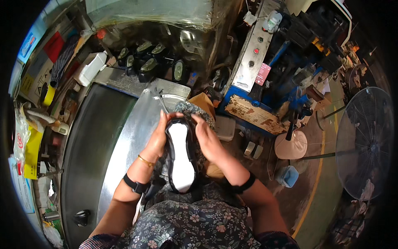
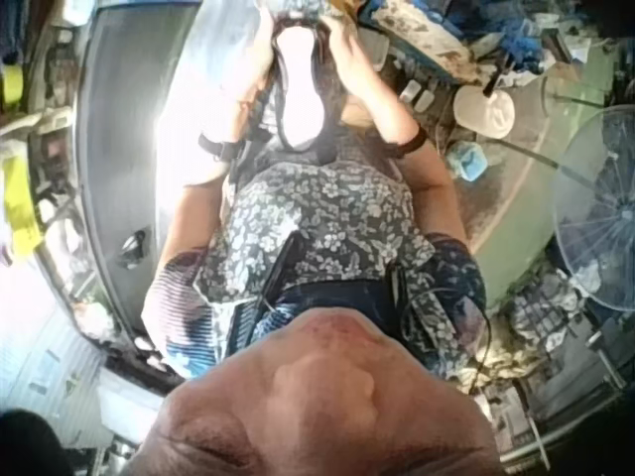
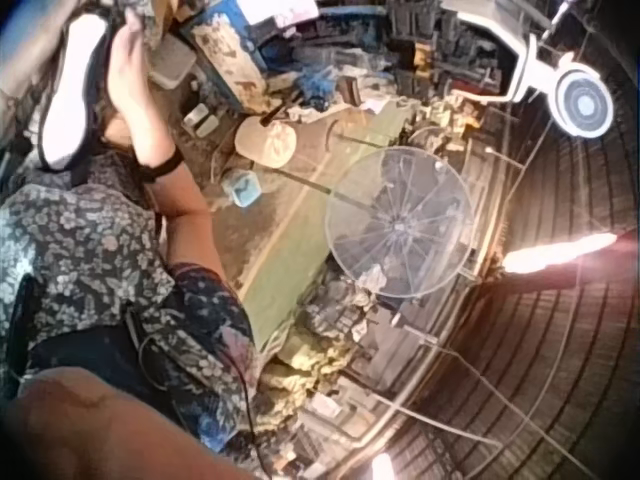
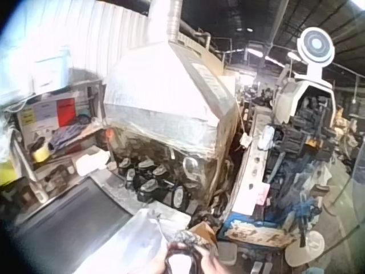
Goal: Manually assembling shoe components at a factory station.
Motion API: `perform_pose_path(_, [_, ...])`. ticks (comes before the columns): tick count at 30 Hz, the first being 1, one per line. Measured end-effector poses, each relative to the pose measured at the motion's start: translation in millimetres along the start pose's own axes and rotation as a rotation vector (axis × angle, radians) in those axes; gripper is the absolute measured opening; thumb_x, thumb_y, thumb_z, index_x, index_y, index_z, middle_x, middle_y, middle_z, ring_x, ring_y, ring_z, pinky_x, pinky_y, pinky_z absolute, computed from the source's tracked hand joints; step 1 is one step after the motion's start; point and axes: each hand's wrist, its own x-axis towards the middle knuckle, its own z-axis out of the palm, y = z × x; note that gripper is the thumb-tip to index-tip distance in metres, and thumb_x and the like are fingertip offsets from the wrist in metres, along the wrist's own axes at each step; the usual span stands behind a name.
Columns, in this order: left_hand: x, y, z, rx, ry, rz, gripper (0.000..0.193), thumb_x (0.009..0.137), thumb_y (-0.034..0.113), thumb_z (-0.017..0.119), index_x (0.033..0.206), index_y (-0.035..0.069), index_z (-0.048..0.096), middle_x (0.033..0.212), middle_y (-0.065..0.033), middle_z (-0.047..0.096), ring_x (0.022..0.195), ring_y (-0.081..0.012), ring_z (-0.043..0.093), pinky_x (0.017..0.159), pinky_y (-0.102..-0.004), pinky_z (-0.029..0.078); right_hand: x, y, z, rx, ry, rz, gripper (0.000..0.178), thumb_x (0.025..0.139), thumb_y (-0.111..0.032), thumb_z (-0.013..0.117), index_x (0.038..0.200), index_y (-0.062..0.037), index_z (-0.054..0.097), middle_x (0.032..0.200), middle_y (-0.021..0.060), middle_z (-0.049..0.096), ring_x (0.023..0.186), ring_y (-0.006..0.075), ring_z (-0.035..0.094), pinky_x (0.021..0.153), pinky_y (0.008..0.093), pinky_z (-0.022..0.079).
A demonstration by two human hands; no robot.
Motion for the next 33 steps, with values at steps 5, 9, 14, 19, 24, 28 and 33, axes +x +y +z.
perform_pose_path(5, [-5,-16,-1,0.393,0.11,0.194,0.034,0.099,0.029,0.054,0.122,0.005,0.059,0.122,-0.0115,0.061,0.114,-0.0195,0.055,0.101,-0.0337,0.04,34,5,23,0.533,-0.19,0.053,0.041,0.106,-0.027,0.04,0.137,-0.0016,0.048,0.141,0.0099,0.047,0.132,0.019,0.041,0.113,0.0335,0.028])
perform_pose_path(9, [1,-19,-7,0.514,0.024,0.449,0.035,0.099,0.028,0.054,0.124,0.003,0.059,0.127,-0.0114,0.058,0.121,-0.0259,0.052,0.106,-0.0339,0.036,42,13,16,0.437,-0.287,-0.051,0.027,0.103,-0.014,0.045,0.121,0.002,0.058,0.129,0.0102,0.055,0.124,0.0201,0.048,0.109,0.0334,0.034])
perform_pose_path(14, [-1,-21,-2,0.195,-0.073,0.279,0.036,0.1,0.026,0.053,0.127,0.002,0.056,0.131,-0.009,0.055,0.123,-0.022,0.05,0.107,-0.0331,0.035,43,10,11,0.227,-0.288,-0.195,0.02,0.099,-0.004,0.046,0.113,0.0033,0.059,0.117,0.0107,0.059,0.114,0.0216,0.053,0.101,0.0324,0.04])
perform_pose_path(19, [-3,-19,-6,0.276,-0.02,0.223,0.035,0.1,0.02,0.056,0.129,0.003,0.053,0.129,-0.0071,0.057,0.121,-0.016,0.048,0.105,-0.03,0.036,50,1,1,0.421,-0.283,0.001,0.026,0.101,-0.008,0.042,0.119,0.002,0.057,0.123,0.0124,0.056,0.119,0.0215,0.052,0.103,0.033,0.038])
perform_pose_path(24, [2,-31,-11,0.263,0.018,0.274,0.035,0.099,0.02,0.056,0.129,0.003,0.053,0.125,-0.0065,0.059,0.118,-0.0158,0.051,0.103,-0.0295,0.038,35,-6,13,0.112,-0.224,-0.123,0.03,0.102,-0.011,0.041,0.125,0.0005,0.055,0.128,0.0133,0.055,0.124,0.0232,0.049,0.108,0.0336,0.035])
perform_pose_path(28, [4,-27,-10,0.3,0.047,0.291,0.035,0.099,0.019,0.056,0.13,0.002,0.053,0.124,-0.0067,0.059,0.117,-0.0149,0.05,0.103,-0.0293,0.038,28,-5,26,-0.038,-0.016,-0.186,0.031,0.101,-0.01,0.042,0.129,0.0001,0.052,0.129,0.0132,0.055,0.125,0.0239,0.048,0.109,0.0336,0.034])
perform_pose_path(33, [-5,-22,-14,0.31,-0.014,0.237,0.04,0.099,0.02,0.057,0.134,0.002,0.05,0.127,-0.0065,0.056,0.119,-0.0138,0.047,0.103,-0.0287,0.037,19,2,11,0.296,-0.271,-0.107,0.045,0.098,-0.007,0.049,0.142,-0.001,0.042,0.145,0.0092,0.043,0.134,0.0202,0.039,0.113,0.0333,0.028])
